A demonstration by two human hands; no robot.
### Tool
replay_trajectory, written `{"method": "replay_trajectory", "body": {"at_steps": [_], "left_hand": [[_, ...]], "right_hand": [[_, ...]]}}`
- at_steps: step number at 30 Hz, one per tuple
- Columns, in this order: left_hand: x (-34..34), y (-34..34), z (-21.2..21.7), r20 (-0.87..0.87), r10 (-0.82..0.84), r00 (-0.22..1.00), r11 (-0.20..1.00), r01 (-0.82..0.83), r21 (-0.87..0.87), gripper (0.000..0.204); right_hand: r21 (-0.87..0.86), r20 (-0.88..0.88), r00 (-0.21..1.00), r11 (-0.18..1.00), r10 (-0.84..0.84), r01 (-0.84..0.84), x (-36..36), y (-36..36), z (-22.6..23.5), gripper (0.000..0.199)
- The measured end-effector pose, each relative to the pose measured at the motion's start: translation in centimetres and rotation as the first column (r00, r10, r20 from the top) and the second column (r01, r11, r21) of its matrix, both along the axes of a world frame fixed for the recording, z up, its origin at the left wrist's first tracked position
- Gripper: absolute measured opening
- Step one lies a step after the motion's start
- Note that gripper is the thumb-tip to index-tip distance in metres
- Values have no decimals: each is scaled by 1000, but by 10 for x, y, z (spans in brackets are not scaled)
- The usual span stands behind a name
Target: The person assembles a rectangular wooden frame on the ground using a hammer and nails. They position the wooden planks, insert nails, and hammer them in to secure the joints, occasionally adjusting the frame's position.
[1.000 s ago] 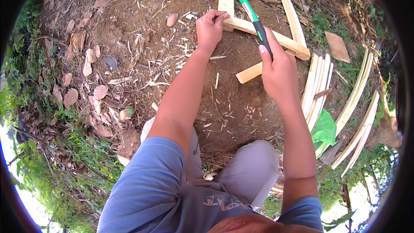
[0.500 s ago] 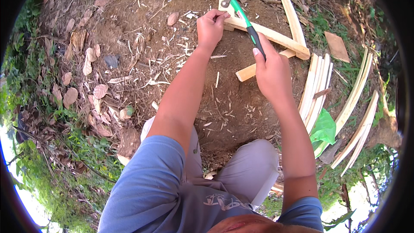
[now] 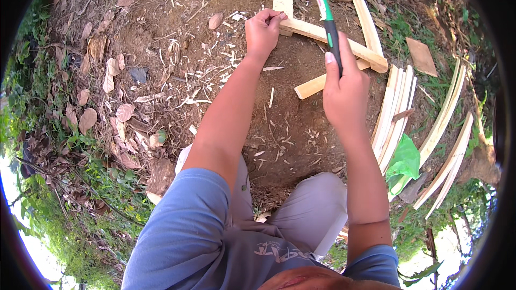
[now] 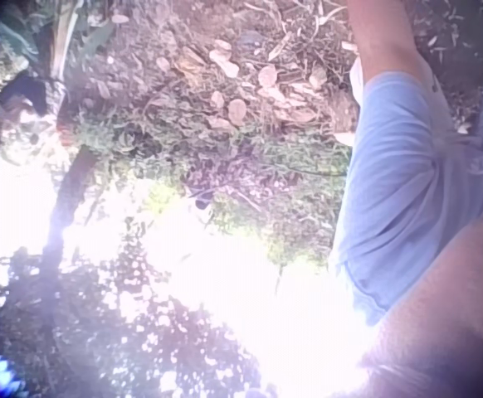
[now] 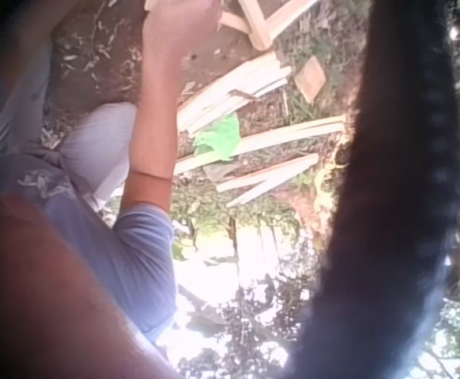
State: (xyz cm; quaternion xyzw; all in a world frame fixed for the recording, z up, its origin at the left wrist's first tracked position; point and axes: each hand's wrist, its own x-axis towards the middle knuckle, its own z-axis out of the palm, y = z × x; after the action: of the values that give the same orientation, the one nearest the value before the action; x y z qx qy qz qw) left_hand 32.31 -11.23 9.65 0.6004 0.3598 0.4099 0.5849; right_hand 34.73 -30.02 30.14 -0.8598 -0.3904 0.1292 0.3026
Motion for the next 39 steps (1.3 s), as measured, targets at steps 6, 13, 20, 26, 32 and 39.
{"method": "replay_trajectory", "body": {"at_steps": [6, 13, 20, 26, 32, 39], "left_hand": [[3, 2, -5, 67, 51, 996, 996, -56, 76, 10], [6, 1, -8, 53, 23, 998, 999, -25, 28, 10], [2, 1, -7, 25, 5, 1000, 1000, -5, 14, 11], [-4, -2, 0, 147, -130, 981, 991, 131, -1, 22], [-12, 5, -1, 270, -159, 950, 987, 156, 31, 37], [5, -56, 60, -286, -137, 948, 715, 295, 635, 52]], "right_hand": [[-36, 50, 997, 998, 58, -57, 4, -3, -18, 44], [-116, 45, 999, 993, 14, -9, 3, -2, -18, 42], [102, 145, 971, 979, -193, 179, 51, 1, -20, 37], [-51, 184, 966, 980, -179, 191, 116, -24, -88, 38], [-227, 45, 973, 946, -225, 229, 98, -20, -100, 43], [-216, 81, 975, 951, -207, 220, 112, -30, -106, 42]]}}
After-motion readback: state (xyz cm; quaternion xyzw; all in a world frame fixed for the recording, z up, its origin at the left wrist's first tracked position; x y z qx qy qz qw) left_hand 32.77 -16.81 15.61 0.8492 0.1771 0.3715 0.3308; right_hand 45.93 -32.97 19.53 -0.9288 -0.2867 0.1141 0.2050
